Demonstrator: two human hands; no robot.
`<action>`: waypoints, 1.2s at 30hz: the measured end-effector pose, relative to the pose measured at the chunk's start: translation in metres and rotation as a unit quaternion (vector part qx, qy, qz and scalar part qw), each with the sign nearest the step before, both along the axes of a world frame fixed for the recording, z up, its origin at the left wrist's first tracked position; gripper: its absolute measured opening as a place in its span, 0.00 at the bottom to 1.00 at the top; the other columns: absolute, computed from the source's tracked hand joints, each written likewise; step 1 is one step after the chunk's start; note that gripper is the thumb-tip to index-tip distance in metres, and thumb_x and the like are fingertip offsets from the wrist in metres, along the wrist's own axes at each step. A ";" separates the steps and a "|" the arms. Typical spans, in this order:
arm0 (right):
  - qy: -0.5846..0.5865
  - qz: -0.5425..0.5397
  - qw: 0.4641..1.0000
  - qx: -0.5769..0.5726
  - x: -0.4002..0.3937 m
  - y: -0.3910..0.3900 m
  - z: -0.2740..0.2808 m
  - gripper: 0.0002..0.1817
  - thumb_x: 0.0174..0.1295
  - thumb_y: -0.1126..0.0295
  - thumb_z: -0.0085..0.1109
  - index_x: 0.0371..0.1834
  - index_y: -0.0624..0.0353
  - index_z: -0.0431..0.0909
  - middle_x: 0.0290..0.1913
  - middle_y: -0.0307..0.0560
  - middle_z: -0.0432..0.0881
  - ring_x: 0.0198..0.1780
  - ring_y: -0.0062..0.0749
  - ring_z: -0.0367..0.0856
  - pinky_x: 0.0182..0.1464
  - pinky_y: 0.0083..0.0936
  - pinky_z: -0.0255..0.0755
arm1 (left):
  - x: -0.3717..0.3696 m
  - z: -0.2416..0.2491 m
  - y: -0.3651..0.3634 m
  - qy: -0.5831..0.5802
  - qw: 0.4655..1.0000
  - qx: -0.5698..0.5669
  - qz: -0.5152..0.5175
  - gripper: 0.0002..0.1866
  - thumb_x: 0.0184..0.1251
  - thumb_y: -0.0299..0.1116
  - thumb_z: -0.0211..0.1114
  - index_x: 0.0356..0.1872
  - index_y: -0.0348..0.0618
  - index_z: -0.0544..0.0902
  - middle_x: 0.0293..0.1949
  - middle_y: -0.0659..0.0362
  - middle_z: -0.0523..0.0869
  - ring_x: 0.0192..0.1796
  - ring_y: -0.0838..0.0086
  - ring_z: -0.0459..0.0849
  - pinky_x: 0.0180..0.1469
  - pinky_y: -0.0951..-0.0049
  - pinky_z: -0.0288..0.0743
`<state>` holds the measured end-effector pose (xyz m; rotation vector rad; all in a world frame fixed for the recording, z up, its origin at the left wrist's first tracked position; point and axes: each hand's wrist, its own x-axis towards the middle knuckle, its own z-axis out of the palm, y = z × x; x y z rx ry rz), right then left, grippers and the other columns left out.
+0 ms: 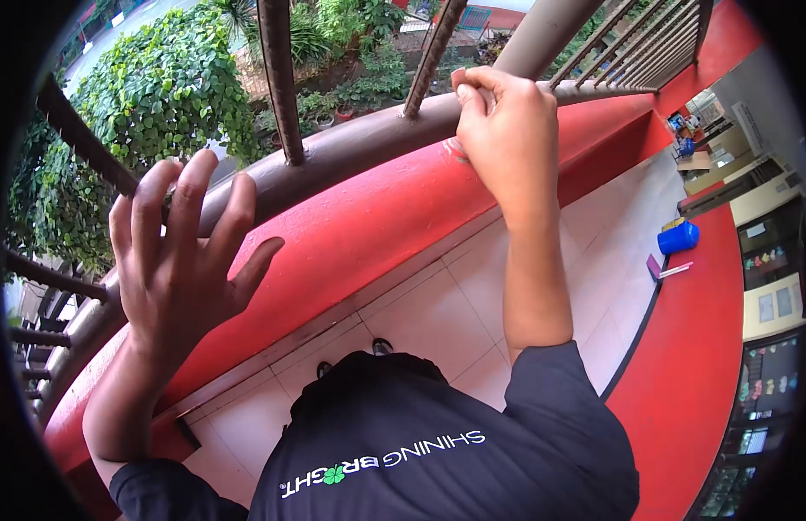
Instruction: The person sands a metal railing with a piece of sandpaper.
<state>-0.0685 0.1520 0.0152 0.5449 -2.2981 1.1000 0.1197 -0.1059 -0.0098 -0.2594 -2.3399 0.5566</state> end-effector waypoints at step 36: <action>-0.048 0.186 0.935 0.300 -0.037 -0.010 0.051 0.09 0.71 0.76 0.58 0.47 0.65 0.87 0.35 0.51 0.89 0.19 0.36 0.83 0.27 0.34 0.80 | 0.004 0.004 -0.002 -0.052 0.995 0.066 -0.046 0.33 0.61 0.60 0.74 0.61 0.49 0.84 0.65 0.52 0.81 0.67 0.52 0.78 0.60 0.44 0.76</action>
